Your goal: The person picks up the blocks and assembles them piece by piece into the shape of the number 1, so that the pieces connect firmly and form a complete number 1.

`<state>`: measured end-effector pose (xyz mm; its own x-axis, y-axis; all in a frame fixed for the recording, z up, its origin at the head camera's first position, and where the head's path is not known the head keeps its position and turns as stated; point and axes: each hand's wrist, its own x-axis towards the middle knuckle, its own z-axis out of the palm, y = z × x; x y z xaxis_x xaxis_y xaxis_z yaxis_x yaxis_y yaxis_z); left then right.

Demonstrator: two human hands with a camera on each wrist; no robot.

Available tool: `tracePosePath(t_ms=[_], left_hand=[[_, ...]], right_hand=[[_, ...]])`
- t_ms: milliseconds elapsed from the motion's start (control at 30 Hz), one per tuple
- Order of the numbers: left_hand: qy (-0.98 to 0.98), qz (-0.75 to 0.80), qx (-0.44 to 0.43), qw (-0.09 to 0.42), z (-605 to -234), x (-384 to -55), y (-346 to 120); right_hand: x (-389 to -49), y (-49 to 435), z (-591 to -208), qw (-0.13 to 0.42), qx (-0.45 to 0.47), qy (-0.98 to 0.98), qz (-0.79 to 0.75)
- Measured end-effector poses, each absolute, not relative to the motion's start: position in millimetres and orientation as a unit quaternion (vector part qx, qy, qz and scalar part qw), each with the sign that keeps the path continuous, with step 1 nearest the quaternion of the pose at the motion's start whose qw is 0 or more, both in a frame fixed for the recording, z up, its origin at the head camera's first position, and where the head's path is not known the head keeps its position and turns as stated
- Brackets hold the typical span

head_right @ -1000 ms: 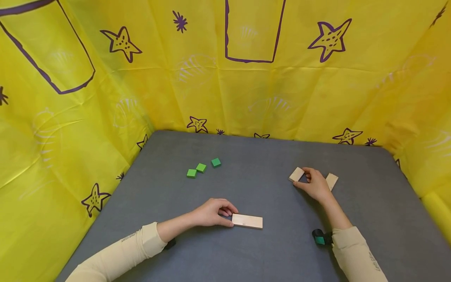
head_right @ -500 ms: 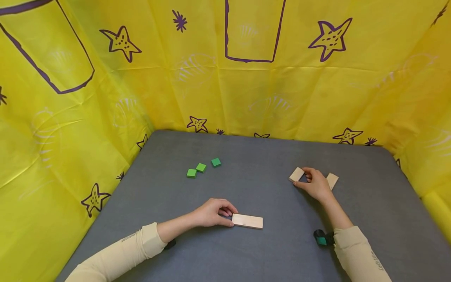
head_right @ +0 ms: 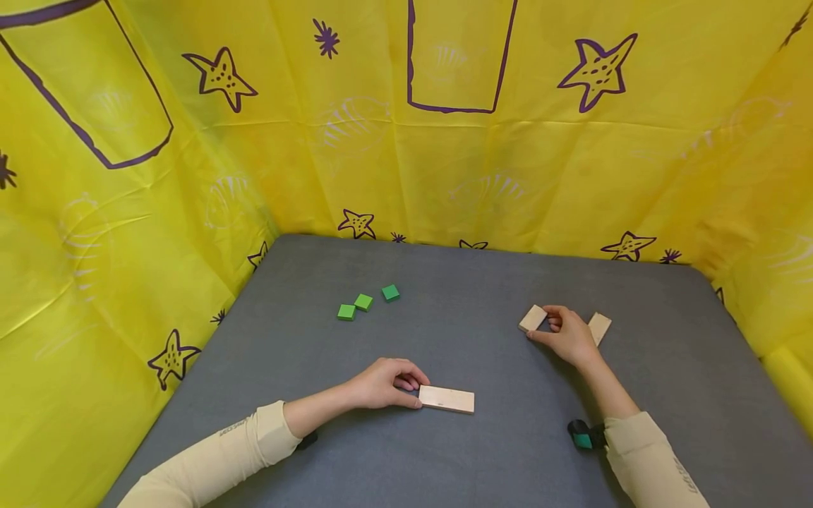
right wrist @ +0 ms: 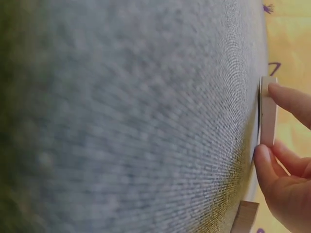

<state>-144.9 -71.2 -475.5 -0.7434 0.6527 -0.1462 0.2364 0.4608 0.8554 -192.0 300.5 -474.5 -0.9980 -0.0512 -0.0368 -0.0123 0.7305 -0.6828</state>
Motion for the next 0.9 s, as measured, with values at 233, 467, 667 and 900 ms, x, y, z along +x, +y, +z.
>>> tracePosePath(t_ms=[233,467,667,900], left_hand=[[0.821,0.442,0.277,0.232,-475.4,-144.8,-71.2],[0.824,0.436,0.277,0.23,-475.2,-144.4,-71.3],[0.823,0.439,0.279,0.228,-474.1,-143.8,-71.3],[0.822,0.44,0.282,0.226,-473.2,-143.6,-72.1]], right_hand=[[-189.9,296.3,-475.7,0.027,-0.019,0.926,-0.376],[-186.4,290.8,-475.8,0.034,-0.02,0.917,-0.397],[-179.3,282.4,-472.4,0.046,-0.025,0.91,-0.412],[-172.5,271.5,-471.0,0.062,-0.03,0.903,-0.423]])
